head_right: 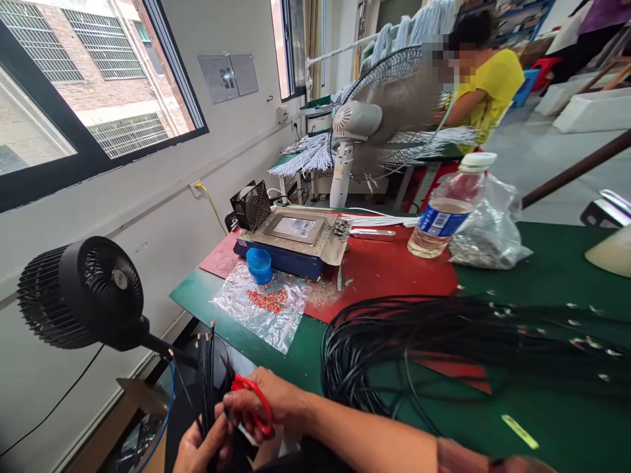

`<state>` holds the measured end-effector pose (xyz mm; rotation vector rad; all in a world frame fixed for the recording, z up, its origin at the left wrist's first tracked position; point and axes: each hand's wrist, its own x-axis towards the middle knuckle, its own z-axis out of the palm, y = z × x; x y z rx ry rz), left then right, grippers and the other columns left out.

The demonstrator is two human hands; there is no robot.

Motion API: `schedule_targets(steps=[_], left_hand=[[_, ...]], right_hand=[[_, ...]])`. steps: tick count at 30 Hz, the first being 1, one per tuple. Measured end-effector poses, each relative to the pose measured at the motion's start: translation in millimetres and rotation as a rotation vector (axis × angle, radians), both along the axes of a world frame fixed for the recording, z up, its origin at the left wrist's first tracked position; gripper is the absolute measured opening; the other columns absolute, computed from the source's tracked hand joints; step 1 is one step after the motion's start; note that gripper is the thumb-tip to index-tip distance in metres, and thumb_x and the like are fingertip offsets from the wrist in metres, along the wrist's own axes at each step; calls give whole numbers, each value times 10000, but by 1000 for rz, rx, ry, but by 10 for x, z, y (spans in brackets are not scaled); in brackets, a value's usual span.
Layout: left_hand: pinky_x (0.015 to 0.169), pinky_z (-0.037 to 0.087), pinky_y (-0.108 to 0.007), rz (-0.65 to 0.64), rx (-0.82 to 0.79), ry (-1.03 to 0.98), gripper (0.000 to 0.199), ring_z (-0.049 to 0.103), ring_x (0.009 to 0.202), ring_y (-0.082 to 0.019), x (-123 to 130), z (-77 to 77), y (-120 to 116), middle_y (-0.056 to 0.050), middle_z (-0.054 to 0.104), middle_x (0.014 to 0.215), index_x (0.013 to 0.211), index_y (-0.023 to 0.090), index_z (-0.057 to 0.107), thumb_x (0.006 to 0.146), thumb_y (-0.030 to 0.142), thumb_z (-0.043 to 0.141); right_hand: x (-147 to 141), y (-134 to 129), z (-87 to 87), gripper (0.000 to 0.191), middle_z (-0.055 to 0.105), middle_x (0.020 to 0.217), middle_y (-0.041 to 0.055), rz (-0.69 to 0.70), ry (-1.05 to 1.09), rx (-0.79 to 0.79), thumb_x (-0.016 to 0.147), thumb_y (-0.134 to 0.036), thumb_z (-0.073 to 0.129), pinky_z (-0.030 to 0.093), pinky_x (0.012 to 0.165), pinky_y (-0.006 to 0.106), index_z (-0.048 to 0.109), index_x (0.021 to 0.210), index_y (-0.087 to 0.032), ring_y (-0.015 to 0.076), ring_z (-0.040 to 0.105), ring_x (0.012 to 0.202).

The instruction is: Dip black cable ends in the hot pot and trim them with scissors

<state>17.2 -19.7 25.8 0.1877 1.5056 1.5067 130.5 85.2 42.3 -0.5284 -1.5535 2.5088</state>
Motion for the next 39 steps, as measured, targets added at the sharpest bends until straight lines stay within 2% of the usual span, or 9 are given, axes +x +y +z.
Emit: schedule_targets(steps=[4, 8, 13, 20, 23, 27, 31, 34, 39], left_hand=[[342, 198, -165, -14, -16, 13, 439, 344, 281, -31, -9, 7, -2, 49, 448, 293, 612, 118, 659, 357, 446, 801], [335, 188, -174, -51, 14, -11, 400, 364, 295, -37, -24, -4, -5, 22, 510, 370, 581, 118, 649, 385, 435, 796], [339, 152, -174, -155, -7, -99, 413, 307, 271, -22, -12, -19, -3, 47, 409, 284, 464, 126, 583, 430, 500, 755], [346, 128, -181, -194, 2, -295, 395, 292, 247, -22, -18, -72, -21, 47, 405, 268, 457, 144, 560, 482, 499, 730], [345, 131, -179, -209, 16, -254, 399, 293, 249, -19, -12, -45, -18, 46, 404, 267, 453, 138, 559, 487, 497, 729], [344, 150, -185, -225, 1, -210, 419, 314, 243, -31, -8, -20, -15, 37, 402, 249, 436, 128, 560, 480, 509, 727], [346, 148, -180, -258, 81, -205, 365, 307, 251, -16, -19, -61, -33, 40, 433, 287, 500, 128, 600, 490, 464, 742], [353, 171, -182, -218, 75, -205, 331, 326, 263, -20, -12, -78, -41, 37, 465, 313, 540, 142, 617, 490, 441, 751], [342, 123, -179, -213, 62, -217, 398, 279, 238, -14, 32, -20, -2, 50, 376, 238, 443, 135, 575, 491, 500, 726]], right_hand=[[13, -5, -15, 436, 451, 396, -57, 13, -8, 1, 619, -520, 671, 265, 308, 154, 500, 538, -128, 46, 395, 319], [3, -5, -21, 500, 451, 390, -45, -6, 41, -26, 698, -591, 560, 281, 320, 156, 531, 542, -117, 44, 388, 314], [-7, -1, -38, 519, 456, 393, -36, 17, 59, -41, 709, -600, 547, 263, 304, 157, 558, 558, -103, 46, 389, 308], [6, -32, 5, 486, 465, 396, -60, -10, 45, 41, 649, -577, 629, 269, 303, 141, 563, 576, -101, 28, 382, 294], [18, -31, 6, 485, 475, 411, -56, -5, 49, 56, 668, -571, 617, 268, 306, 138, 590, 622, -89, 25, 385, 301], [24, -14, -15, 535, 470, 413, -33, 78, 62, -34, 719, -602, 540, 284, 311, 143, 559, 578, -86, 34, 399, 311], [24, -3, -33, 503, 475, 414, -22, 112, 90, -80, 734, -556, 547, 326, 335, 140, 522, 533, -95, 39, 424, 328], [27, -2, -17, 477, 467, 406, -25, 90, 71, -94, 717, -524, 573, 325, 330, 137, 508, 510, -100, 38, 419, 323], [32, -3, 49, 477, 472, 404, -36, 36, 92, -35, 731, -539, 553, 291, 298, 141, 542, 551, -97, 33, 384, 294]])
